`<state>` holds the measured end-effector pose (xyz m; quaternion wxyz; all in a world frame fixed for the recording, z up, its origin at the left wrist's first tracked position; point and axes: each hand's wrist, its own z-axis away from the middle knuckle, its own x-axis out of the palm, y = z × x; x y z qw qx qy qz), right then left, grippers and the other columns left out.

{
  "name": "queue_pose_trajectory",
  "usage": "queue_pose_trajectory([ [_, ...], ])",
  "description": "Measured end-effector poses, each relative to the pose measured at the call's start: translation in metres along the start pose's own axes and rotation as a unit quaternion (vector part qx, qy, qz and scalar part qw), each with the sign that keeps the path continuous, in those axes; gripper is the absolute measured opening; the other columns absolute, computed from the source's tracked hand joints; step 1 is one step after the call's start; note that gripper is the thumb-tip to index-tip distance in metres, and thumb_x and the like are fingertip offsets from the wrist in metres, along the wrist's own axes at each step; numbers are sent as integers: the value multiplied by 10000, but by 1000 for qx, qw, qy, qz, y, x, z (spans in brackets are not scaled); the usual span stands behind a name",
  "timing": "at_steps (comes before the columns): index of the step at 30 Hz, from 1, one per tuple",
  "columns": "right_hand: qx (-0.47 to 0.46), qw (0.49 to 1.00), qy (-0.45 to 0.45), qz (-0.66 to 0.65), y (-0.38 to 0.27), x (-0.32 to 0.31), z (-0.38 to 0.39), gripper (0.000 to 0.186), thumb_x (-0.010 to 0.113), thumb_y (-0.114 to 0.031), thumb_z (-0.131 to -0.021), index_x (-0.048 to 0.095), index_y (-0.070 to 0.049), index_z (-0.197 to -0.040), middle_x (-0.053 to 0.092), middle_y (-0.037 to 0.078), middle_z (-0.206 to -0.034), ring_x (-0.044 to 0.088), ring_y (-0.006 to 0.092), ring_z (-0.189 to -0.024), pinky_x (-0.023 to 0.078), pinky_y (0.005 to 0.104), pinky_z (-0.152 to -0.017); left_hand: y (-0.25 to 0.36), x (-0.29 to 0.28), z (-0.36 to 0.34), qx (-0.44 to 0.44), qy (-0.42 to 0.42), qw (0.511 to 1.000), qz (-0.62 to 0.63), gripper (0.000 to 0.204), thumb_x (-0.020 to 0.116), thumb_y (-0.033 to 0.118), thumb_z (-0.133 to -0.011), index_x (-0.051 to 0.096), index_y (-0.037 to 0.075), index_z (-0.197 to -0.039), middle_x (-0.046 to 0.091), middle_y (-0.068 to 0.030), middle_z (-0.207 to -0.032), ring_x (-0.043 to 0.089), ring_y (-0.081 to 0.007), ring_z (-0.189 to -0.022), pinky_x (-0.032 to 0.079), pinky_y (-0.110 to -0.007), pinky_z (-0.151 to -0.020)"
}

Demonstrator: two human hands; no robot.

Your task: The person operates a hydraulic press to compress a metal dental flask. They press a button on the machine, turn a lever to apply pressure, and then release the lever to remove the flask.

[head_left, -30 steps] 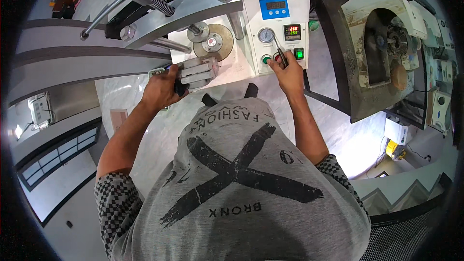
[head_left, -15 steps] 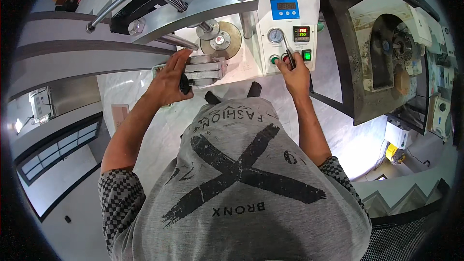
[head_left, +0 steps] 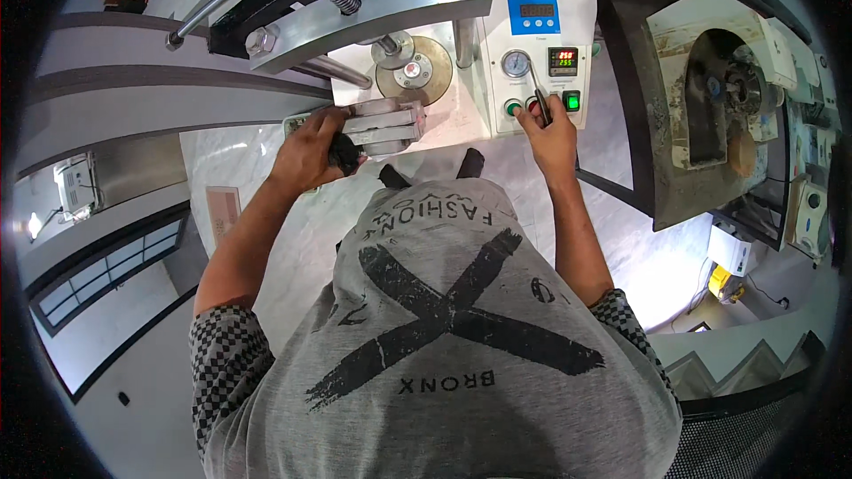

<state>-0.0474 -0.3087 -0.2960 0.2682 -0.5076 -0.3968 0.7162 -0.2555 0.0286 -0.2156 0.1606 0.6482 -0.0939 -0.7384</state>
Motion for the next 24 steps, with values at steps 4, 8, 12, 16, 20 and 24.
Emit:
queue_pose_trajectory([
  [4, 23, 999, -15, 19, -2, -1, -1, 338, 819, -249, -858, 567, -28, -907, 636, 62, -744, 589, 154, -662, 484, 322, -640, -7, -6, 2, 47, 4, 998, -44, 622, 763, 463, -821, 571, 49, -1245, 653, -189, -1060, 671, -386, -1000, 566, -479, -829],
  [8, 23, 999, -16, 31, -3, -2, -1, 341, 824, -253, -854, 571, -31, -909, 641, 57, -751, 588, 151, -664, 484, 323, -642, -13, -3, -3, 37, -8, 998, -57, 581, 759, 457, -815, 579, 51, -1190, 664, -179, -1000, 689, -380, -928, 572, -466, -786],
  [12, 20, 1000, -12, 9, -1, -2, -2, 346, 831, -256, -848, 575, -31, -907, 640, 58, -751, 586, 152, -662, 482, 323, -642, -7, 1, -4, 21, -34, 998, -55, 709, 795, 394, -775, 537, -26, -1285, 680, -233, -905, 700, -414, -839, 587, -479, -744],
  [16, 26, 999, -15, 23, 5, 0, -2, 352, 834, -266, -849, 576, -34, -909, 643, 62, -738, 593, 154, -663, 483, 327, -637, 12, 5, -1, -56, 10, 996, -67, 606, 706, 431, -834, 500, 1, -1207, 663, -195, -703, 702, -398, -719, 572, -504, -705],
  [20, 13, 1000, -9, 9, 9, 2, -3, 364, 836, -287, -850, 576, -38, -908, 642, 60, -729, 594, 154, -662, 485, 332, -635, 29, 2, -2, -119, -42, 990, -71, 628, 742, 372, -828, 465, -6, -1246, 680, -236, -778, 711, -406, -784, 577, -505, -737],
  [24, 12, 1000, -8, 4, 9, 3, -3, 370, 838, -294, -849, 576, -39, -906, 647, 57, -741, 594, 157, -662, 487, 332, -641, 37, -4, -6, -93, -40, 989, -107, 853, 844, 291, -762, 426, -75, -1409, 694, -282, -973, 698, -449, -882, 585, -495, -807],
])
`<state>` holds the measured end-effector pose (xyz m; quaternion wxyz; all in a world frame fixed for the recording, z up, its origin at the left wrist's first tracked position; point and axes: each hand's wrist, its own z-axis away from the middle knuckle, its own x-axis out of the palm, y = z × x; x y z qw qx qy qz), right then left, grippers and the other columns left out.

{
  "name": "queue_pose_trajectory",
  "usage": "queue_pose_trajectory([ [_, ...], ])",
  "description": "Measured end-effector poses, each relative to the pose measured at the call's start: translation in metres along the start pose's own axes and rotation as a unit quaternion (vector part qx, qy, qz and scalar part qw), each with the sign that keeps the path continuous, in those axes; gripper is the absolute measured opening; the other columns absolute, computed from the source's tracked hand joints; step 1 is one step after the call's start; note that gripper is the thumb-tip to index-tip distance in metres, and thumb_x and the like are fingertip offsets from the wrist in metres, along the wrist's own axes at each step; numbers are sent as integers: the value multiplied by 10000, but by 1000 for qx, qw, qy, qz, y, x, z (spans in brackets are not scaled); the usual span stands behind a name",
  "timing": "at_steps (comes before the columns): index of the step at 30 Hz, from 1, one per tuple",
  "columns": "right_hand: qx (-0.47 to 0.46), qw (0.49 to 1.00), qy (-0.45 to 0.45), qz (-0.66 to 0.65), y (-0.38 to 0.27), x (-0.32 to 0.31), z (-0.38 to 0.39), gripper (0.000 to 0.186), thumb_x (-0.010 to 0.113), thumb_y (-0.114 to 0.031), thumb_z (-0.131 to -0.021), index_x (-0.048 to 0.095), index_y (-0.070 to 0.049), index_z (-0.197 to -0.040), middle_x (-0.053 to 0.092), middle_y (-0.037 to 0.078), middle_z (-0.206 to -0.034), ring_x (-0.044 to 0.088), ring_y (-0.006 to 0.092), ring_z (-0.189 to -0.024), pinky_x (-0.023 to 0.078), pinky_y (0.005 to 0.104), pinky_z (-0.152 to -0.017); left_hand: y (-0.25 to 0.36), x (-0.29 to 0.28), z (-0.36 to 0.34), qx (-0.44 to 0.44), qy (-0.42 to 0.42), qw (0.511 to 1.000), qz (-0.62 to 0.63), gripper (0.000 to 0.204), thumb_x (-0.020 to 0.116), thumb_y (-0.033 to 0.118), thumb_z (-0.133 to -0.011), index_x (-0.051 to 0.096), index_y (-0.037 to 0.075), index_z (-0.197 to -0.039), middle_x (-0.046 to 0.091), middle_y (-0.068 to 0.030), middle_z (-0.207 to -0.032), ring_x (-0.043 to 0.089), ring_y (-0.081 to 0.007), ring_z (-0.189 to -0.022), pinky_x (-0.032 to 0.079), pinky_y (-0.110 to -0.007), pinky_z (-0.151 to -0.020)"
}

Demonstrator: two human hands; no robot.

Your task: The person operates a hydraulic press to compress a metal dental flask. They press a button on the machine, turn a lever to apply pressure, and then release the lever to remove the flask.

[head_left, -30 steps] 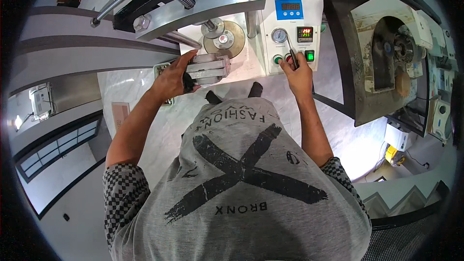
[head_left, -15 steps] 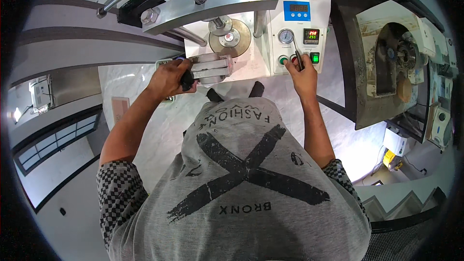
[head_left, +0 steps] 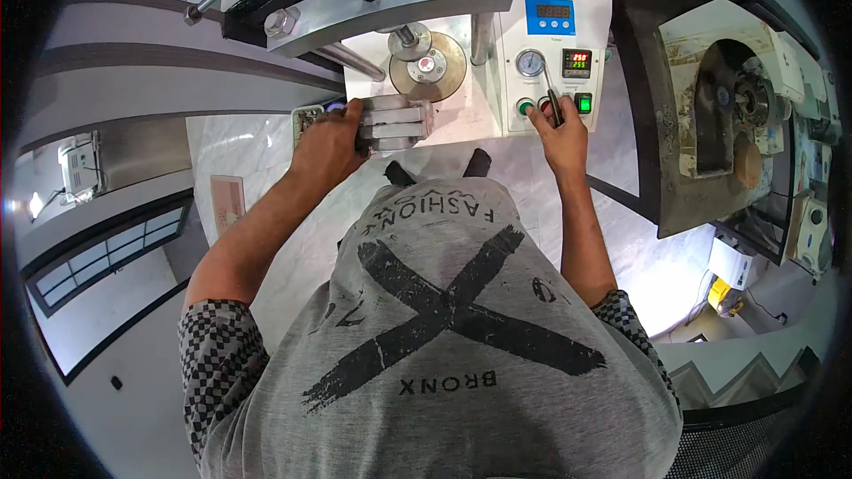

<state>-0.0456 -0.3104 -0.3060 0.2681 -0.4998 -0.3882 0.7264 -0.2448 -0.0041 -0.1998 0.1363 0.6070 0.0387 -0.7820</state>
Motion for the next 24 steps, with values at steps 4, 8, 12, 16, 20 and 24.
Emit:
queue_pose_trajectory([
  [4, -6, 1000, 0, 13, 0, -1, -1, 363, 833, -295, -854, 580, -41, -911, 651, 55, -746, 597, 161, -659, 490, 331, -648, 0, -7, -6, 53, -26, 997, -54, 704, 819, 351, -792, 516, -68, -1269, 697, -268, -975, 694, -445, -893, 577, -493, -796],
  [8, 4, 999, -7, 41, -2, -2, 2, 354, 823, -293, -859, 586, -52, -964, 652, 66, -769, 604, 182, -659, 498, 345, -650, -9, -13, -10, 52, -97, 994, -8, 608, 777, 451, -811, 581, -50, -1096, 691, -254, -909, 693, -437, -867, 567, -499, -779],
  [12, -133, 989, 57, 38, -26, 14, 25, 448, 811, -356, -857, 559, -62, -1083, 652, 97, -851, 636, 254, -698, 528, 378, -674, -12, -6, -6, 53, -51, 997, -3, 592, 731, 503, -804, 617, -36, -1022, 692, -214, -793, 708, -403, -767, 578, -496, -738],
  [16, -266, 941, -202, -63, -74, 55, 38, 833, 877, -342, -755, 431, -18, -1379, 581, 211, -1278, 599, 370, -1190, 499, 442, -983, -19, 3, -4, 47, -19, 998, 44, 566, 724, 476, -796, 611, -17, -1051, 686, -198, -774, 703, -401, -751, 575, -502, -729],
  [20, -389, 869, -292, -85, -110, 88, 13, 1044, 926, -249, -682, 323, -5, -1499, 499, 250, -1416, 493, 405, -1331, 427, 441, -1099, -29, 12, 3, 35, 19, 998, 42, 565, 744, 469, -797, 605, 2, -1084, 691, -185, -801, 707, -388, -779, 571, -486, -756],
  [24, -322, 861, -394, -12, -111, 91, 4, 950, 919, -278, -707, 358, -52, -1440, 572, 273, -1317, 566, 425, -1252, 468, 452, -1050, -38, 23, 15, 55, 56, 993, 93, 568, 789, 400, -808, 603, 11, -1177, 704, -179, -1005, 704, -372, -899, 561, -464, -852],
])
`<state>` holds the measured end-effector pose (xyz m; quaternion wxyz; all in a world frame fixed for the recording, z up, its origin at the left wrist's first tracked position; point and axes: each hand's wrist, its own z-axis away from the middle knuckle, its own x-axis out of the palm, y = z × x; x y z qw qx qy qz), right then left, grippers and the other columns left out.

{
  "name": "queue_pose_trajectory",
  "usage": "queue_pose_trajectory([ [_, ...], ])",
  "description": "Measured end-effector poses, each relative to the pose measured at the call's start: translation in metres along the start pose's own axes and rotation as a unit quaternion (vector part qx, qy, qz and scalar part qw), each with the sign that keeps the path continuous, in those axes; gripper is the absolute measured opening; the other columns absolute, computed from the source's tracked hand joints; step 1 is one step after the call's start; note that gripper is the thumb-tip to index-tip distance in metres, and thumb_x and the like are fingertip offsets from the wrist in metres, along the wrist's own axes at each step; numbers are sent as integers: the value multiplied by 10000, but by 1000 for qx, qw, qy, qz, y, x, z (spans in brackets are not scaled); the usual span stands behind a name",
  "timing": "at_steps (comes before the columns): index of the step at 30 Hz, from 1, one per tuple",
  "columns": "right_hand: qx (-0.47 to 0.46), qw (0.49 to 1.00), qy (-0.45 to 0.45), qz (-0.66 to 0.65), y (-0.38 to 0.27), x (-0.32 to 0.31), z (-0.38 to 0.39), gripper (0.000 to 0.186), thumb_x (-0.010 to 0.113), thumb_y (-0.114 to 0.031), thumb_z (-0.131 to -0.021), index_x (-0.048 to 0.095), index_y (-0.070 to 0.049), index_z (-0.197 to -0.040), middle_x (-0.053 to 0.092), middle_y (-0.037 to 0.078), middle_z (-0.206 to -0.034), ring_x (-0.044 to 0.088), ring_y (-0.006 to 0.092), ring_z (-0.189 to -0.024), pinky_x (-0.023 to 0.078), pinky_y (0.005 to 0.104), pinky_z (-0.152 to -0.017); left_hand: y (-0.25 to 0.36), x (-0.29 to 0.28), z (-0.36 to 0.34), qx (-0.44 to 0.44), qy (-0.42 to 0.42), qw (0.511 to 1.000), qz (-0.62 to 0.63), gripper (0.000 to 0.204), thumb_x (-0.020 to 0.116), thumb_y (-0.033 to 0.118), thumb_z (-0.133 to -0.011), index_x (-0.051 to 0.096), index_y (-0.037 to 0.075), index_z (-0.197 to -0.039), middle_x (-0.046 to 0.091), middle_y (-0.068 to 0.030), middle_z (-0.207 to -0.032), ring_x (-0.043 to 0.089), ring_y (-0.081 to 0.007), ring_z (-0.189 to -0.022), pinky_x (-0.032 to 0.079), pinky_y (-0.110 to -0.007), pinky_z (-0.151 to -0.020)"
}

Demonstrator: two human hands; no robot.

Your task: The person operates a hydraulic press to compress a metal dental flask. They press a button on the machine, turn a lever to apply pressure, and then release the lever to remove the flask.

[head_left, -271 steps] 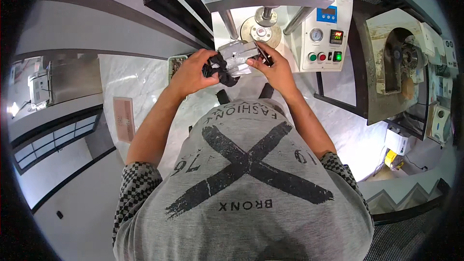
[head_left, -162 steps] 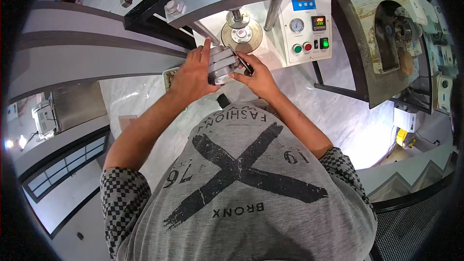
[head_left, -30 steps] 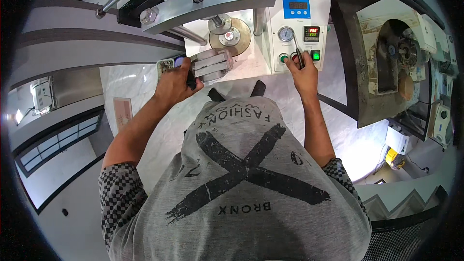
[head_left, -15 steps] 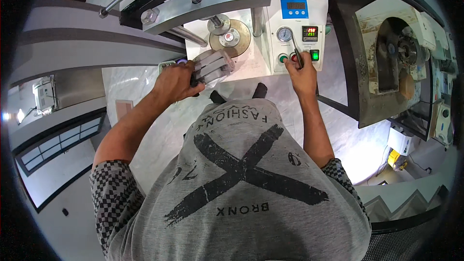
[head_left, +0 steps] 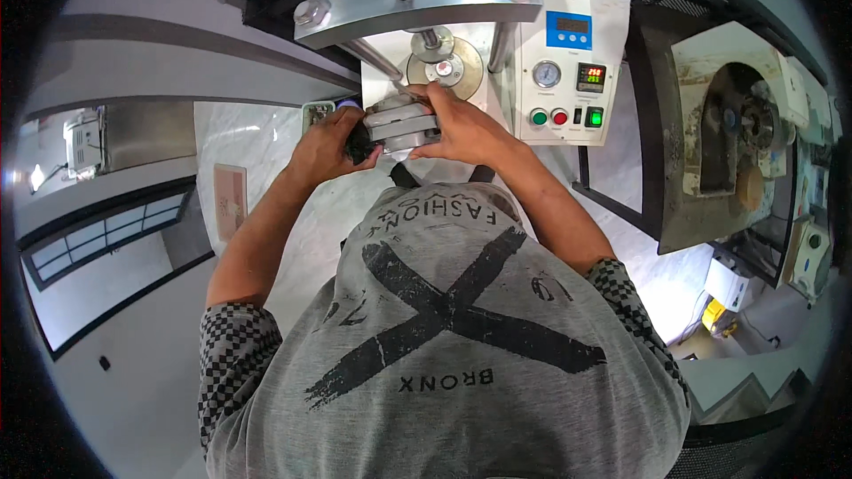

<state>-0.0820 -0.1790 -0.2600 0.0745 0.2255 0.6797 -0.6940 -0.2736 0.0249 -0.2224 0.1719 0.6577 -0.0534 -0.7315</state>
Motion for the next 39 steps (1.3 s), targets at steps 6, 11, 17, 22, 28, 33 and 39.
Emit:
queue_pose_trajectory([
  [6, 34, 999, -21, 5, 0, -2, -5, 1021, 929, -309, -718, 301, -12, -1466, 496, 236, -1480, 558, 383, -1323, 482, 429, -1082, -11, 9, 17, 91, 120, 987, 60, 595, 800, 216, -832, 557, 60, -1352, 648, -187, -1236, 664, -389, -1015, 552, -471, -891],
  [11, 14, 1000, 2, 15, -2, 1, -3, 978, 921, -252, -730, 325, -10, -1467, 498, 199, -1488, 579, 380, -1292, 492, 426, -1050, -17, 34, 22, 18, 140, 965, 221, 560, 753, 142, -844, 549, 80, -1362, 632, -168, -1188, 632, -320, -1081, 534, -405, -921],
  [17, -47, 997, 54, -18, 1, 24, 9, 654, 886, -171, -749, 472, -22, -1233, 463, 213, -1469, 502, 421, -1329, 452, 457, -1092, -17, 47, 15, -268, 173, 865, 387, 533, 667, 450, -905, 579, 68, -1266, 627, -73, -982, 616, -208, -860, 521, -322, -749],
  [22, -187, 976, 47, 103, 3, 37, 10, 363, 800, -37, -716, 505, -24, -927, 452, 209, -1471, 396, 432, -1407, 412, 503, -1132, 11, 21, 4, -444, -118, 675, 577, 734, 586, 852, -812, 683, 175, -1081, 642, -2, -851, 589, -84, -727, 435, -236, -524],
  [28, -264, 951, 57, 148, -1, 37, 5, 238, 693, -51, -766, 469, -7, -836, 505, 208, -1417, 449, 409, -1367, 430, 512, -1119, 29, 21, 2, -438, -65, 555, 704, 623, 628, 712, -896, 613, 146, -1153, 677, -25, -828, 603, -119, -536, 424, -224, -388],
  [33, -298, 935, 22, 189, 3, 33, 7, 293, 764, -68, -690, 534, -35, -869, 506, 167, -1453, 464, 388, -1374, 439, 511, -1123, 36, 35, 9, -427, -44, 542, 723, 570, 636, 649, -909, 652, 122, -1127, 713, -21, -880, 677, -144, -617, 451, -233, -470],
  [39, -362, 912, 73, 176, 10, 40, 15, 282, 731, -138, -797, 495, -42, -917, 531, 177, -1405, 490, 398, -1351, 457, 506, -1108, 52, 47, 19, -415, 74, 573, 702, 519, 703, 507, -895, 677, 46, -1132, 708, -50, -941, 657, -155, -734, 483, -267, -597],
])
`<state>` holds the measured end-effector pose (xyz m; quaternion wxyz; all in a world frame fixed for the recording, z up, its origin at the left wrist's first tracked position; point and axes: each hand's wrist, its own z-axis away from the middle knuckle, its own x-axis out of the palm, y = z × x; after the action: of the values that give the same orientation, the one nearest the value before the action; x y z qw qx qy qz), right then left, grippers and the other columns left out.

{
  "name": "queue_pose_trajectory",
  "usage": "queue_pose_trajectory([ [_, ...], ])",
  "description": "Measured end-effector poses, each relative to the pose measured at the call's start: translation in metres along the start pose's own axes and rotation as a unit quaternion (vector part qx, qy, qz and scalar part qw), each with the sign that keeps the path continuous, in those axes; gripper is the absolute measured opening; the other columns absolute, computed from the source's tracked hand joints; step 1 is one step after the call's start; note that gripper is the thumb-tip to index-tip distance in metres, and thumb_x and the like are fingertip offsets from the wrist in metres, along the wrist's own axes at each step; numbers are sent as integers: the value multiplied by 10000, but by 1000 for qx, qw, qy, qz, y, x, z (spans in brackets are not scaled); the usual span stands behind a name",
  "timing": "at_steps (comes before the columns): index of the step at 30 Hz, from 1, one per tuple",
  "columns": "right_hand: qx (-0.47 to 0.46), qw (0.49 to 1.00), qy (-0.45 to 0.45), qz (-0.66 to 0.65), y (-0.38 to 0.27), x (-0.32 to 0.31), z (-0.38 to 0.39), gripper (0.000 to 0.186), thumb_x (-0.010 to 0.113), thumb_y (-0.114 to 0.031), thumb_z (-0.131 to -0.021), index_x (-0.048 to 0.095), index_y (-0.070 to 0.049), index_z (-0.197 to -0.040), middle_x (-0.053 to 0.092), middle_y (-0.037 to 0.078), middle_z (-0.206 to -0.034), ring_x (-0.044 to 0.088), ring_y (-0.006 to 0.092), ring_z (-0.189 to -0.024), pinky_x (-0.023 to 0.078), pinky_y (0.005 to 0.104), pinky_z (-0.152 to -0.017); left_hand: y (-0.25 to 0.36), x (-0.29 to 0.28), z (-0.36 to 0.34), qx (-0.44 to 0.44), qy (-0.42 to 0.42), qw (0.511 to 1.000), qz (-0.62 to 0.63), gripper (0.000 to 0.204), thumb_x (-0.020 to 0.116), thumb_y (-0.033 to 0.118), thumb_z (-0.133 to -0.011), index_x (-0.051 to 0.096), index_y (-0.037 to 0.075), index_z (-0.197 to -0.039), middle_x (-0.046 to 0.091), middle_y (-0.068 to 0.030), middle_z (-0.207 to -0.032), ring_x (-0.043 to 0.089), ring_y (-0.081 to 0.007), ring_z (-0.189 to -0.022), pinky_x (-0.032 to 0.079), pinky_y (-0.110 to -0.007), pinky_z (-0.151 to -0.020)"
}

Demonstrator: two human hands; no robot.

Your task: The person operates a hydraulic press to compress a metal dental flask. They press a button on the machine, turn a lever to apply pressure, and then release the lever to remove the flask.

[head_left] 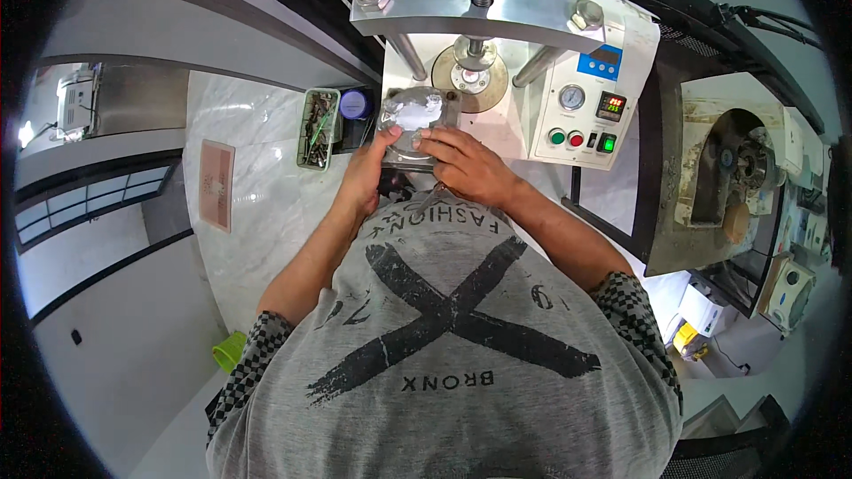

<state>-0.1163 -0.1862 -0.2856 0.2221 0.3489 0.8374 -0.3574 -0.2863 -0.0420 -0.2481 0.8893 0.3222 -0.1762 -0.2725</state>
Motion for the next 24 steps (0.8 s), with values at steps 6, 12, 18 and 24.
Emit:
queue_pose_trajectory([
  [6, 132, 980, 102, -110, -3, -10, -19, 495, 892, -198, -722, 496, -61, -986, 485, 195, -1458, 463, 400, -1386, 362, 573, -1169, 33, -14, 14, 200, 57, 940, -271, 768, 868, 468, -739, 636, -60, -1245, 722, -145, -1020, 686, -225, -889, 544, -346, -799],
  [12, 136, 988, -7, -72, 8, -19, -44, 592, 898, -171, -673, 470, -24, -1054, 425, 230, -1516, 420, 427, -1419, 283, 590, -1219, 80, -10, 31, 315, 39, 746, -585, 950, 913, 503, -575, 609, -31, -1300, 680, -247, -1156, 690, -386, -1038, 544, -424, -902],
  [18, 164, 983, -9, -77, 13, 6, -38, 671, 887, -199, -725, 435, 23, -1168, 425, 263, -1502, 490, 451, -1328, 458, 464, -1075, 99, 6, 22, 351, -38, 581, -734, 909, 912, 471, -572, 611, -1, -1288, 654, -219, -1131, 664, -390, -1073, 551, -472, -881],
  [24, 222, 967, 56, -111, 20, 18, -23, 772, 915, -182, -675, 455, 40, -1254, 456, 242, -1450, 502, 418, -1298, 455, 454, -1062, 118, 27, 10, 355, -75, 529, -767, 839, 916, 425, -591, 599, 30, -1259, 656, -219, -1176, 648, -395, -1130, 539, -470, -932],
])
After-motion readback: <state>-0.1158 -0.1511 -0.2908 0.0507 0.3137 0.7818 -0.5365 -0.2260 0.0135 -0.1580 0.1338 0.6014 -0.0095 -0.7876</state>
